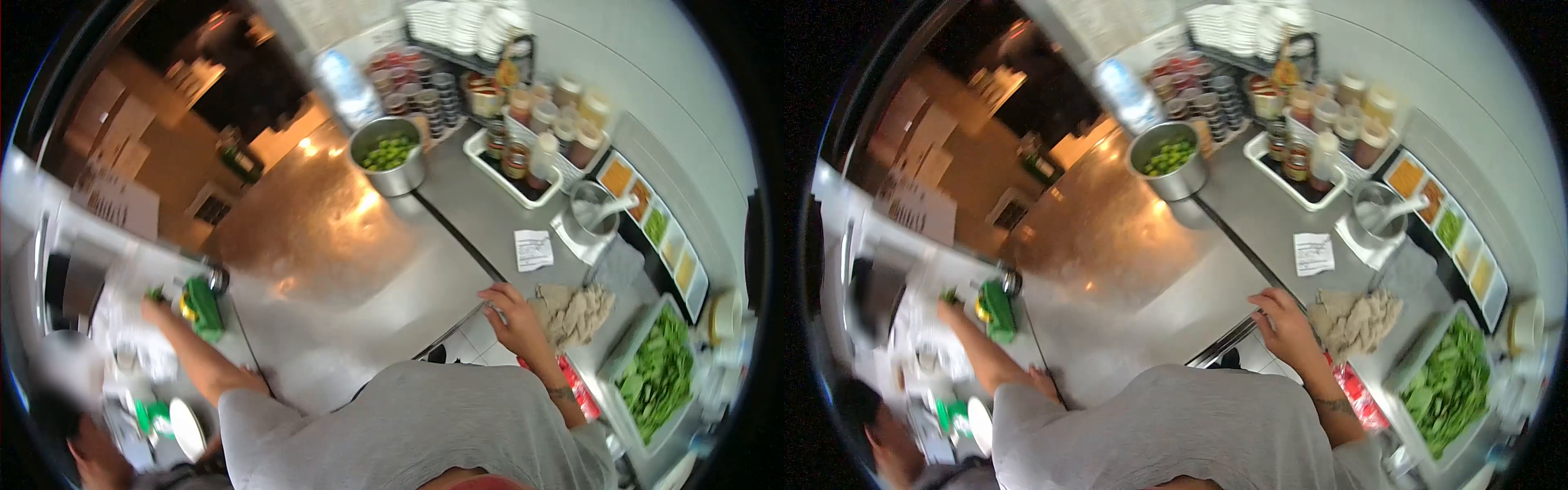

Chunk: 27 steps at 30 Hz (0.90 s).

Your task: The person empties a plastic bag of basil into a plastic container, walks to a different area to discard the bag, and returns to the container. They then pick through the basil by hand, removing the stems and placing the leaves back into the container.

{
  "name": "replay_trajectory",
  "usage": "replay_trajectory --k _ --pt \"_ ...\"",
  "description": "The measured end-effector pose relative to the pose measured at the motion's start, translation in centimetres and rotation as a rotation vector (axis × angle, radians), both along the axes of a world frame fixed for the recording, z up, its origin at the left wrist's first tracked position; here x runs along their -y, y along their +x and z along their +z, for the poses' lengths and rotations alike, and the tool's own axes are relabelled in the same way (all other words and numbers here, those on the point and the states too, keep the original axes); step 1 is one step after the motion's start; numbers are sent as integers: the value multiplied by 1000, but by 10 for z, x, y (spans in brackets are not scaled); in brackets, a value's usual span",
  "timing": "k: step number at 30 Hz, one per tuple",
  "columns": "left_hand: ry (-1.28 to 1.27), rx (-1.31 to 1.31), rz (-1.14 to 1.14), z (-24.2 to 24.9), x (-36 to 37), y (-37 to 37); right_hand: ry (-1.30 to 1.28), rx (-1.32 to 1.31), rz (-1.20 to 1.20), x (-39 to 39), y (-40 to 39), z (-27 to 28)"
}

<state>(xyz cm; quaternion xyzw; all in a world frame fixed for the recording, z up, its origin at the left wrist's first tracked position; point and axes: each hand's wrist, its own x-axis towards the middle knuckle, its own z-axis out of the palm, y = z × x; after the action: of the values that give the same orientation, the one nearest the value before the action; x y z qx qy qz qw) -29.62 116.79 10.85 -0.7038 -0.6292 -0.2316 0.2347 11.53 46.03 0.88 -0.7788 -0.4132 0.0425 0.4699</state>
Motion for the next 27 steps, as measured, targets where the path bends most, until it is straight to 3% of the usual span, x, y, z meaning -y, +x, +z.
replay_trajectory --k 3,4,5,6,8,11,16,19,22,24,27 --pt "20 182 -179 2 11 31 -51 -20 4 -4 -5 -4" --pt "-158 621 -292 7 9 63 -81 -15 -10 -1 -8 -6" --pt "-234 1286 -461 11 8 95 -112 -14 -26 3 -11 -7" --pt "-185 1787 -478 16 8 127 -114 30 -58 9 -13 -7" --pt "-219 1813 -370 39 70 209 -139 117 -100 27 -18 -6" --pt "-335 1768 -522 30 77 287 -83 117 -227 75 -24 14" --pt "-533 1569 -987 68 289 370 -75 196 -487 200 -40 47" --pt "-621 1604 -1157 81 395 387 -69 170 -619 290 -57 59" --pt "-908 1426 -1404 68 470 407 -65 198 -895 376 -81 59" --pt "-935 1303 -1444 58 554 426 -69 234 -1064 435 -98 50" --pt "-1138 844 -1655 34 630 453 18 222 -1336 502 -130 43"
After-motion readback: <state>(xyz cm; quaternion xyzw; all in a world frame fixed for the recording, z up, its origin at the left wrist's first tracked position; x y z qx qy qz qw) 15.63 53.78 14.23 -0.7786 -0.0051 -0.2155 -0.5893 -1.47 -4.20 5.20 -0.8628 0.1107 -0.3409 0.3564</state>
